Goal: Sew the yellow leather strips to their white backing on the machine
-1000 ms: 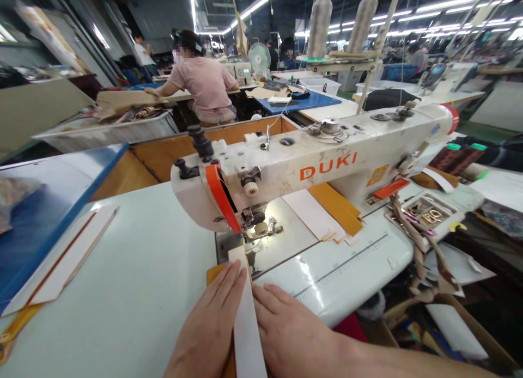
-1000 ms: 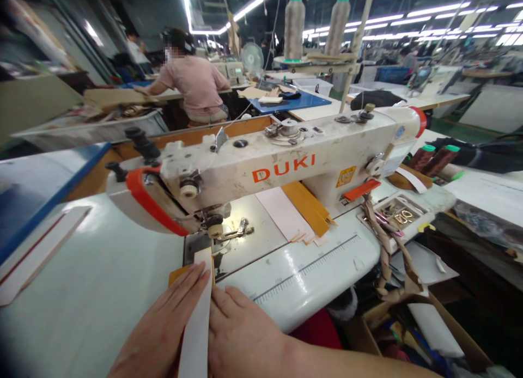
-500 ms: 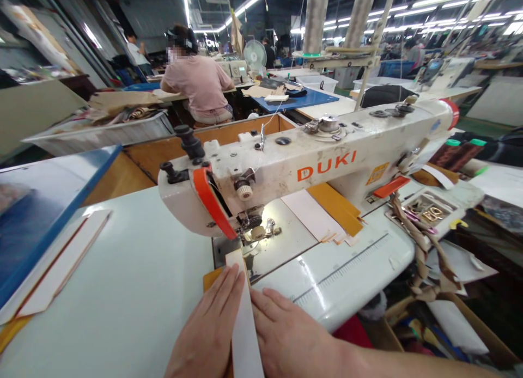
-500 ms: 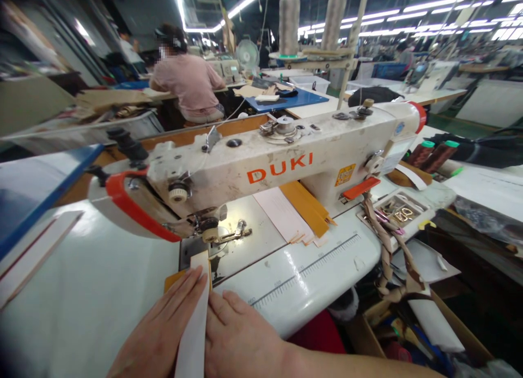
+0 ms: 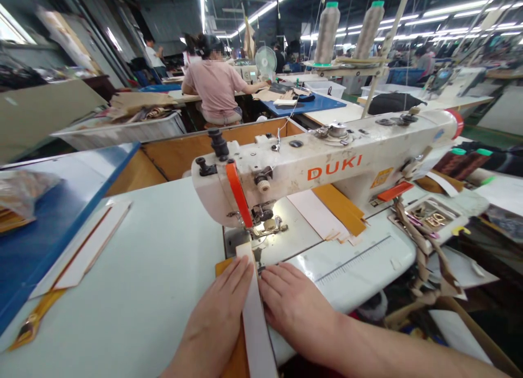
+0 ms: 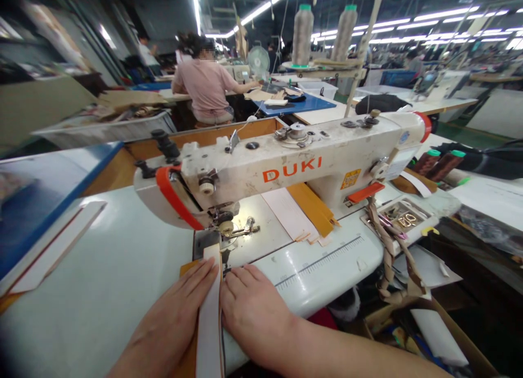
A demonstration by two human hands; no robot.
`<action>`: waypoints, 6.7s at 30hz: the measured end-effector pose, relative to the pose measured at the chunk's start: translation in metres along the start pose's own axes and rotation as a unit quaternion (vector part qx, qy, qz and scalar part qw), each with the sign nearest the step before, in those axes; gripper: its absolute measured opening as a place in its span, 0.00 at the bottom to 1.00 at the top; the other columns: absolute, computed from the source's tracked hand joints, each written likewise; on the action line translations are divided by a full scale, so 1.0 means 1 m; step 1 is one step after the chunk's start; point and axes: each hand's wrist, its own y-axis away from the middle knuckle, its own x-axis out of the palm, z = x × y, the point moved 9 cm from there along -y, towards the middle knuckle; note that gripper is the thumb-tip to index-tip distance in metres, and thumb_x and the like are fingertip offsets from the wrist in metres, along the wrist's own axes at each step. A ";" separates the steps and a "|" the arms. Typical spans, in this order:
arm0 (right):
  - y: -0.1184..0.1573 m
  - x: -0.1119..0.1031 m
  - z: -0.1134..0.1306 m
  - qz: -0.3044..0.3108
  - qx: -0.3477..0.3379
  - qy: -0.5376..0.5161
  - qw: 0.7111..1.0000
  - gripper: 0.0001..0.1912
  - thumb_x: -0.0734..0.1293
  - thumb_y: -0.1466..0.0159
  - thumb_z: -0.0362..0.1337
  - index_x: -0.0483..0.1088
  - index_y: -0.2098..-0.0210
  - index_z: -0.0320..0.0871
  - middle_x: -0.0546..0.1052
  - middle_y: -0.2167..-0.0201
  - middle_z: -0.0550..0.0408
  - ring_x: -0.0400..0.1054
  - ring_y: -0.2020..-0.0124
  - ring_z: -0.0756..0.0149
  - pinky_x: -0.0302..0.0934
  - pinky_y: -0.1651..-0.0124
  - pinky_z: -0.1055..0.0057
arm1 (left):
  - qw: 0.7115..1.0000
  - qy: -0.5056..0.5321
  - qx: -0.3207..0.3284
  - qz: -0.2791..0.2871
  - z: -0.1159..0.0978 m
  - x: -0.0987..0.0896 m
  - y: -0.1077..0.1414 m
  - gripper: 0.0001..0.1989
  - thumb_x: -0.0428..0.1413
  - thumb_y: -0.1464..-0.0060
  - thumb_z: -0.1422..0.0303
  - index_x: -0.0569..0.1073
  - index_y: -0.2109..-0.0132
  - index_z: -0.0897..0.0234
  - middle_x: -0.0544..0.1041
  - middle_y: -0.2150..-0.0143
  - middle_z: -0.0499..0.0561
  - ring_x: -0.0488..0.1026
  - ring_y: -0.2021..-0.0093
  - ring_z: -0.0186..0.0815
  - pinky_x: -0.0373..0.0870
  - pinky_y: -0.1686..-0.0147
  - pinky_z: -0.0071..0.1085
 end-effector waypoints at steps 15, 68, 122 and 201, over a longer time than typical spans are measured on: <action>-0.017 0.000 0.006 0.038 -0.200 -0.031 0.978 0.12 0.60 0.31 0.31 0.67 0.72 0.41 0.73 0.69 0.54 0.65 0.63 0.65 0.61 0.54 0.67 | 0.999 -0.002 -0.011 0.040 -0.004 0.001 -0.001 0.22 0.41 0.44 0.78 0.72 0.47 0.74 0.75 0.46 0.62 0.71 0.44 0.44 0.71 0.49 0.38; 0.020 -0.023 -0.020 0.036 -0.078 -0.124 0.989 0.13 0.57 0.30 0.32 0.68 0.49 0.36 0.74 0.52 0.47 0.65 0.50 0.63 0.60 0.43 0.65 | 0.987 0.147 -0.070 -0.004 -0.027 -0.027 0.010 0.23 0.50 0.39 0.65 0.65 0.41 0.75 0.71 0.41 0.65 0.66 0.39 0.45 0.71 0.46 0.38; -0.012 0.004 0.002 0.051 -0.122 0.001 0.991 0.04 0.66 0.36 0.32 0.72 0.65 0.37 0.75 0.65 0.49 0.65 0.62 0.59 0.61 0.60 0.64 | 0.984 0.148 -0.066 0.070 0.024 0.016 -0.027 0.22 0.44 0.44 0.75 0.66 0.43 0.75 0.72 0.45 0.66 0.69 0.43 0.46 0.71 0.47 0.42; -0.015 0.000 -0.014 -0.002 -0.014 0.003 1.000 0.03 0.63 0.34 0.29 0.69 0.61 0.37 0.75 0.62 0.51 0.67 0.56 0.60 0.58 0.43 0.61 | 0.996 0.055 -0.041 0.062 0.012 0.002 -0.016 0.21 0.42 0.43 0.77 0.72 0.47 0.70 0.76 0.47 0.60 0.73 0.47 0.43 0.71 0.51 0.39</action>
